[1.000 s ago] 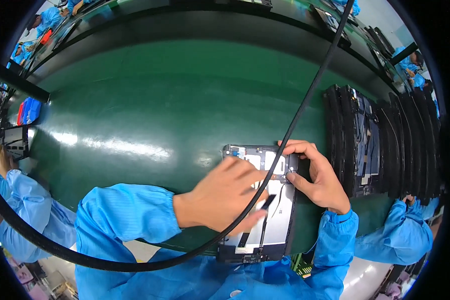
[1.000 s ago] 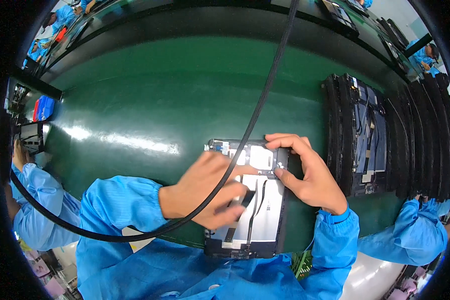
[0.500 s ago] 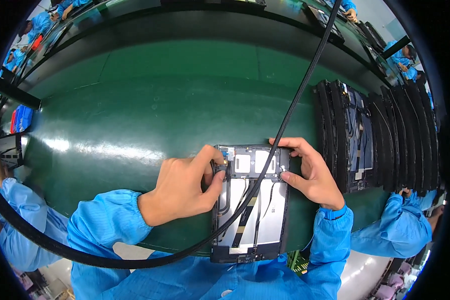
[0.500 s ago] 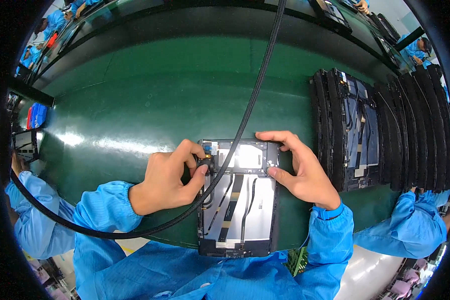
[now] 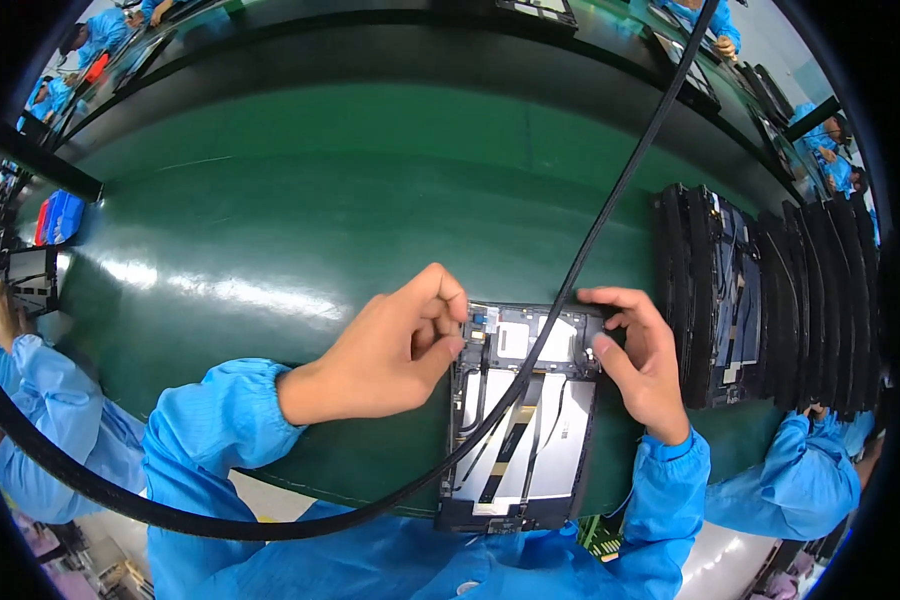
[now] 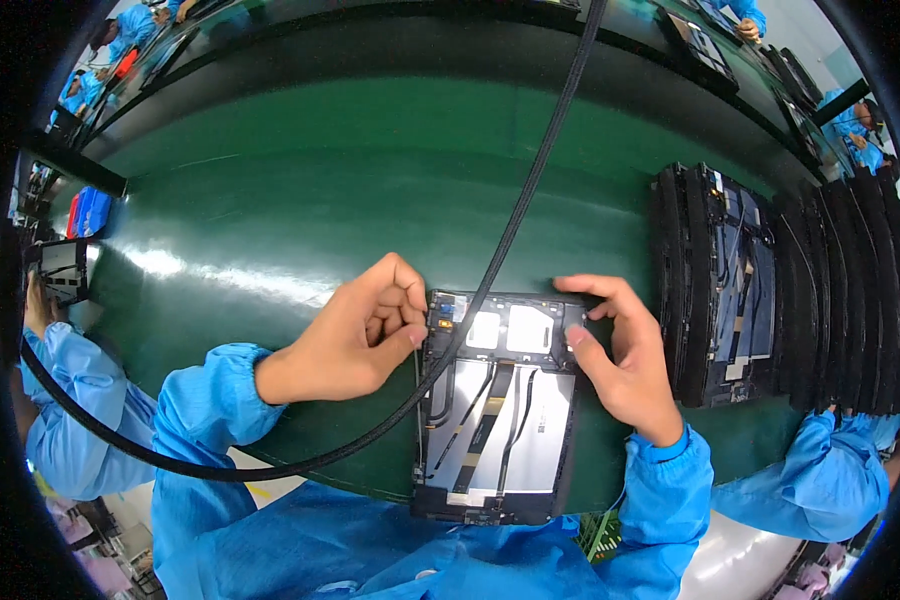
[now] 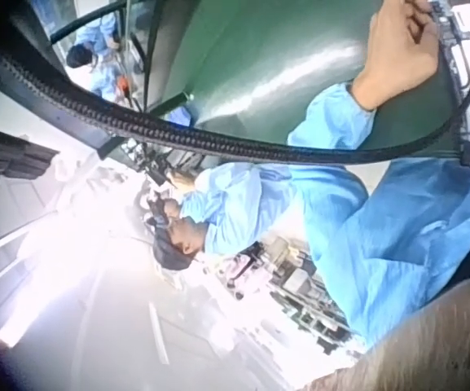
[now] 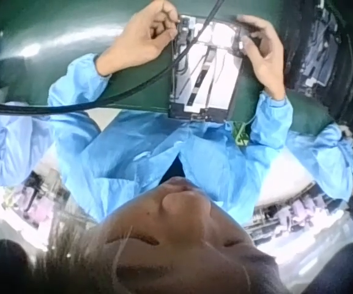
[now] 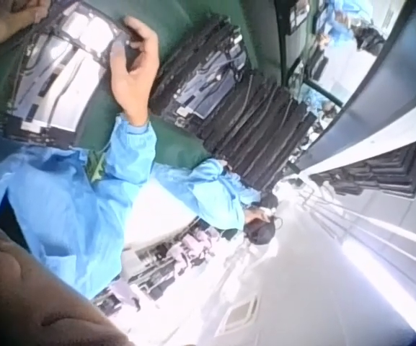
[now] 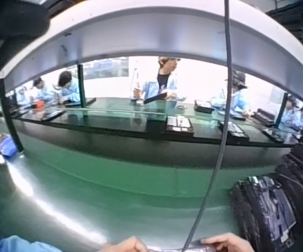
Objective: The person assembles internal components of tablets by hand, connecting ribbon cables to circuit boards and securing them within the tablet casing.
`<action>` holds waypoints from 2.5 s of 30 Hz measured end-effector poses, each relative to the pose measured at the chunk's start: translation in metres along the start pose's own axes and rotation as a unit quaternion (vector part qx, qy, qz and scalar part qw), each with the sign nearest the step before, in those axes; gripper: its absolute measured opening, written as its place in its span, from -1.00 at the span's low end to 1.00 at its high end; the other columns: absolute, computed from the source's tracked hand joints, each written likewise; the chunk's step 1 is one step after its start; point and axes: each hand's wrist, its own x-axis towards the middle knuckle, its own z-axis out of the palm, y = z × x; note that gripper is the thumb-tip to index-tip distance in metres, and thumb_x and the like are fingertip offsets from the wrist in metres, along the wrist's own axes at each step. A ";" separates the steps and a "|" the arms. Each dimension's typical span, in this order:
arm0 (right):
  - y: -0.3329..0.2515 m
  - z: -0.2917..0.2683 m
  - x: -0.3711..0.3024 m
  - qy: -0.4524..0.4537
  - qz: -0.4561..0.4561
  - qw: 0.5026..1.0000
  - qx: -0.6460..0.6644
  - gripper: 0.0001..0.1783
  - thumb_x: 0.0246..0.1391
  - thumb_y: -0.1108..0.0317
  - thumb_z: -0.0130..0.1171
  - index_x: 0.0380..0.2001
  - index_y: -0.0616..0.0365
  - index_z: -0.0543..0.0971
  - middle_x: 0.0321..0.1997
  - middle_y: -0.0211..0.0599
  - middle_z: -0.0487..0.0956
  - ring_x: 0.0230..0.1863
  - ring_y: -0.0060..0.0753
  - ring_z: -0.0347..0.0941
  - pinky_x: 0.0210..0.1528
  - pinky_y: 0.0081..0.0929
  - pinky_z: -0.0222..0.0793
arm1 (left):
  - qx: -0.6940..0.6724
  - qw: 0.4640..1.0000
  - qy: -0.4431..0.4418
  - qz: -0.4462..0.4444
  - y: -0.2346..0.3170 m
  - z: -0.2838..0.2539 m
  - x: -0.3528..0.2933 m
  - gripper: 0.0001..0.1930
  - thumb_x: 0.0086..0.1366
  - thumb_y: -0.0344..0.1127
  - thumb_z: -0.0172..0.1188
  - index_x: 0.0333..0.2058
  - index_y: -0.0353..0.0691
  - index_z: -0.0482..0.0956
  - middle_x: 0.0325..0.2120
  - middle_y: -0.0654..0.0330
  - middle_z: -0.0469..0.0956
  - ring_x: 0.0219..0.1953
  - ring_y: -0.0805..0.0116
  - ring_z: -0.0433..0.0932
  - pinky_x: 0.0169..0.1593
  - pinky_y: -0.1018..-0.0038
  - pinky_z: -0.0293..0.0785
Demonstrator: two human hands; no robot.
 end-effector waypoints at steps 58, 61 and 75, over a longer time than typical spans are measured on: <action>-0.010 0.079 0.000 -0.078 -0.232 0.952 -0.184 -0.62 -0.18 0.21 0.71 -0.18 -0.12 0.93 0.01 -0.37 0.74 0.34 0.07 0.51 0.47 0.27 0.39 | 0.392 0.702 -0.105 0.586 -0.014 -0.006 -0.017 -0.83 0.01 -0.29 0.32 -0.45 -0.26 0.63 -0.45 0.27 0.48 -0.41 0.44 0.48 -0.43 0.55 0.28; -0.009 0.078 0.002 -0.092 -0.241 0.951 -0.172 -0.72 -0.07 0.37 0.63 -0.20 -0.03 0.90 0.07 -0.26 0.71 0.39 0.13 0.47 0.52 0.27 0.31 | 0.413 0.680 -0.102 0.597 -0.015 -0.005 -0.018 -0.82 -0.04 -0.27 0.31 -0.51 -0.24 0.58 -0.46 0.27 0.45 -0.42 0.44 0.46 -0.43 0.54 0.28; -0.007 0.078 0.025 -0.065 -0.220 0.955 -0.190 -0.71 0.00 0.12 0.64 -0.19 -0.08 0.92 0.22 -0.24 0.75 0.28 -0.02 0.64 0.49 0.14 0.37 | 0.408 0.665 -0.106 0.617 -0.017 -0.014 -0.002 -0.82 -0.14 -0.24 0.29 -0.54 -0.19 0.59 -0.41 0.23 0.53 -0.39 0.38 0.48 -0.44 0.49 0.26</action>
